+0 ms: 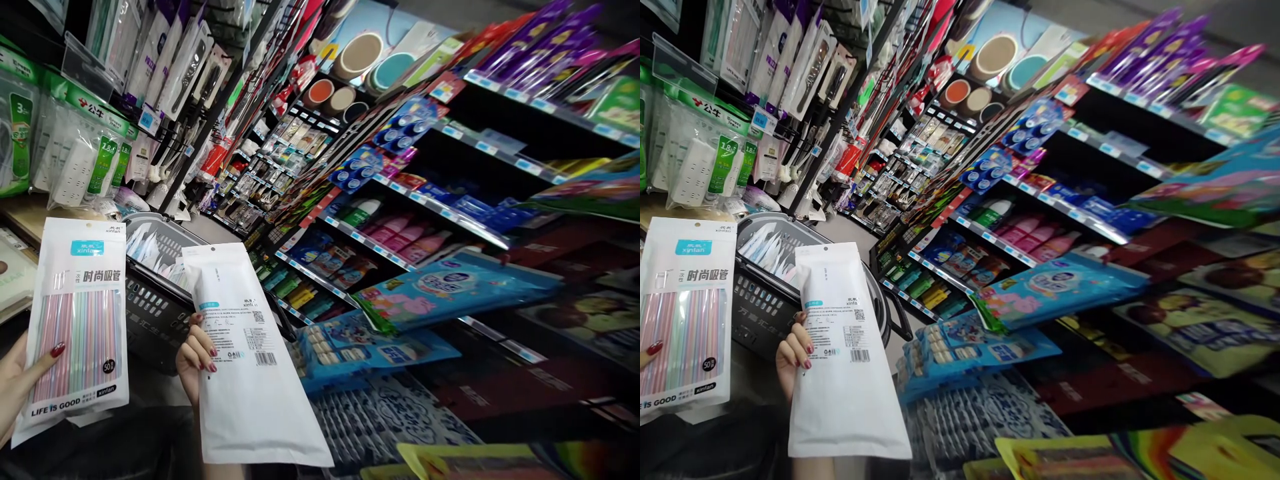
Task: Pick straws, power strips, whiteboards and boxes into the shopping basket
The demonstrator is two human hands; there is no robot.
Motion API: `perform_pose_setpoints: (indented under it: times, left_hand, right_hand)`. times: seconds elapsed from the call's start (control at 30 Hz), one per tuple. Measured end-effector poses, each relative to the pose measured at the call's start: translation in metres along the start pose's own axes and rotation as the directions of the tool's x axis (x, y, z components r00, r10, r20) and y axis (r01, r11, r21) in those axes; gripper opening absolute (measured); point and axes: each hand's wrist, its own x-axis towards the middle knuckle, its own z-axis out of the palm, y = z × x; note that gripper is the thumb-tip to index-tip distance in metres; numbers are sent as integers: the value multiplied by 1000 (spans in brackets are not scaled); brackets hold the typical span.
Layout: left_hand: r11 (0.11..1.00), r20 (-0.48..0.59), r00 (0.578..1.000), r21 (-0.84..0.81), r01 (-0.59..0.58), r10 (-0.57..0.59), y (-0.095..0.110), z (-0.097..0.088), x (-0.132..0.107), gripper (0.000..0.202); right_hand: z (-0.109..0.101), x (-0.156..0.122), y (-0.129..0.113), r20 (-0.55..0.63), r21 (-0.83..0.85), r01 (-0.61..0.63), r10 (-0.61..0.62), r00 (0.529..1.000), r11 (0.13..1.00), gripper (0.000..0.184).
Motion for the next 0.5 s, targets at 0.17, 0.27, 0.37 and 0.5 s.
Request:
perform_pose_setpoints:
  times: [0.17,0.27,0.37,0.5]
  left_hand:
    - [1000,19,1000,-10,2,-2,0,-1,0,81]
    - [1000,41,999,0,11,-11,-2,-3,2,81]
    - [999,51,998,17,-34,33,-6,-4,4,76]
    - [994,31,995,50,-98,97,-7,-2,2,66]
  right_hand:
    - [7,-5,3,-10,-131,36,-38,999,991,29]
    - [7,-8,3,-3,-284,40,-42,999,958,28]
    - [4,-10,2,42,-325,35,-22,999,945,29]
    - [3,-9,-3,28,-483,64,-58,998,873,38]
